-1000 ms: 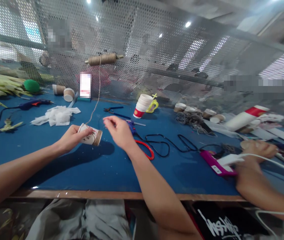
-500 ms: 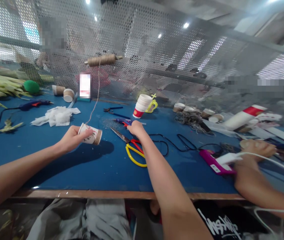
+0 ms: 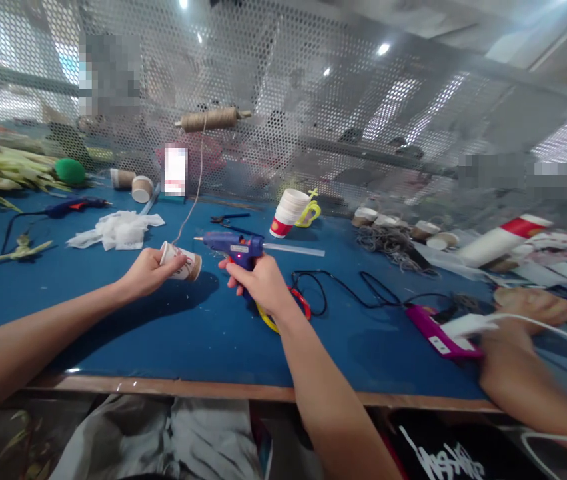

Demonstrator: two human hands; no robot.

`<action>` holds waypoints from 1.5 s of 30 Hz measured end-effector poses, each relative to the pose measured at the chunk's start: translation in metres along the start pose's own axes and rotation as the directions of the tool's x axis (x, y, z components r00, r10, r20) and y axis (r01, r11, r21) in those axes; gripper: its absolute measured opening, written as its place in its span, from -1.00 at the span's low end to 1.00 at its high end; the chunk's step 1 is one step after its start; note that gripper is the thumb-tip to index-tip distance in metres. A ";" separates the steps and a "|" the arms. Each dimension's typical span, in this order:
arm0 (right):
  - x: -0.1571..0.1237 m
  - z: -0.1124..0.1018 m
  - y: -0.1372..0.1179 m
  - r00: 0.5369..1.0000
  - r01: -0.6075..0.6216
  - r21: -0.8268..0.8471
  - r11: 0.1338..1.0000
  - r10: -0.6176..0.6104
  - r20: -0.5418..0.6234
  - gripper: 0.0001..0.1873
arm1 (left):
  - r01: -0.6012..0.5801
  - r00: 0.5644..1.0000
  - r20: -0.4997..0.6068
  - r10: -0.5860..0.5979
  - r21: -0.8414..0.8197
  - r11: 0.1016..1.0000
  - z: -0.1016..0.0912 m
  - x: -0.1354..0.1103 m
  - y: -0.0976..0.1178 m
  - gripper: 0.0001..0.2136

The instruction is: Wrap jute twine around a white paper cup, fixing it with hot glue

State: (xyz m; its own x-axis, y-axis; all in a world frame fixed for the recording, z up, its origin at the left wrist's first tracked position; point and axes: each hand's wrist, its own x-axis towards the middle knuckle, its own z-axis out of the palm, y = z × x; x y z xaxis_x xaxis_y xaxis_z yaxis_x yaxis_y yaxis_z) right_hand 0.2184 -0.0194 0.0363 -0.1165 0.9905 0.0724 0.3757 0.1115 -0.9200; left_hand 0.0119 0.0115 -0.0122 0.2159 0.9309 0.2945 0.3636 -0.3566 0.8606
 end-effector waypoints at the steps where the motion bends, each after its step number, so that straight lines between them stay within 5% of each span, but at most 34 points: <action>1: -0.002 0.003 0.002 1.000 -0.005 -0.026 1.000 0.005 -0.007 -0.77 | 0.008 1.000 -0.009 -0.008 0.013 1.000 -0.001 0.001 -0.001 -0.62; 23: -0.008 0.009 0.005 0.996 -0.052 -0.288 0.956 0.069 0.049 -0.75 | 0.065 0.996 0.053 -0.073 0.139 0.988 -0.006 0.008 -0.009 -0.65; 40: -0.014 0.011 -0.003 0.997 -0.030 -0.364 0.931 0.053 0.053 -0.74 | 0.186 0.982 0.015 -0.186 -0.006 0.983 -0.004 0.012 -0.013 -0.69; 45: -0.017 0.013 -0.009 0.999 0.038 -0.446 0.894 -0.032 0.019 -0.71 | 0.226 0.974 0.015 -0.226 -0.060 0.972 -0.005 0.013 -0.011 -0.68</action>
State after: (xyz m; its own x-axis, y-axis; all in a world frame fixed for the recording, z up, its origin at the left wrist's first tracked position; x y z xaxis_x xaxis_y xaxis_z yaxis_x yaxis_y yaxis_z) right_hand 0.2050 -0.0386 0.0378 -0.1462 0.9847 0.0948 0.7418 0.1725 -0.6480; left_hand 0.0063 0.0275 -0.0158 0.1423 0.9861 0.0862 0.3478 -0.1313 0.9283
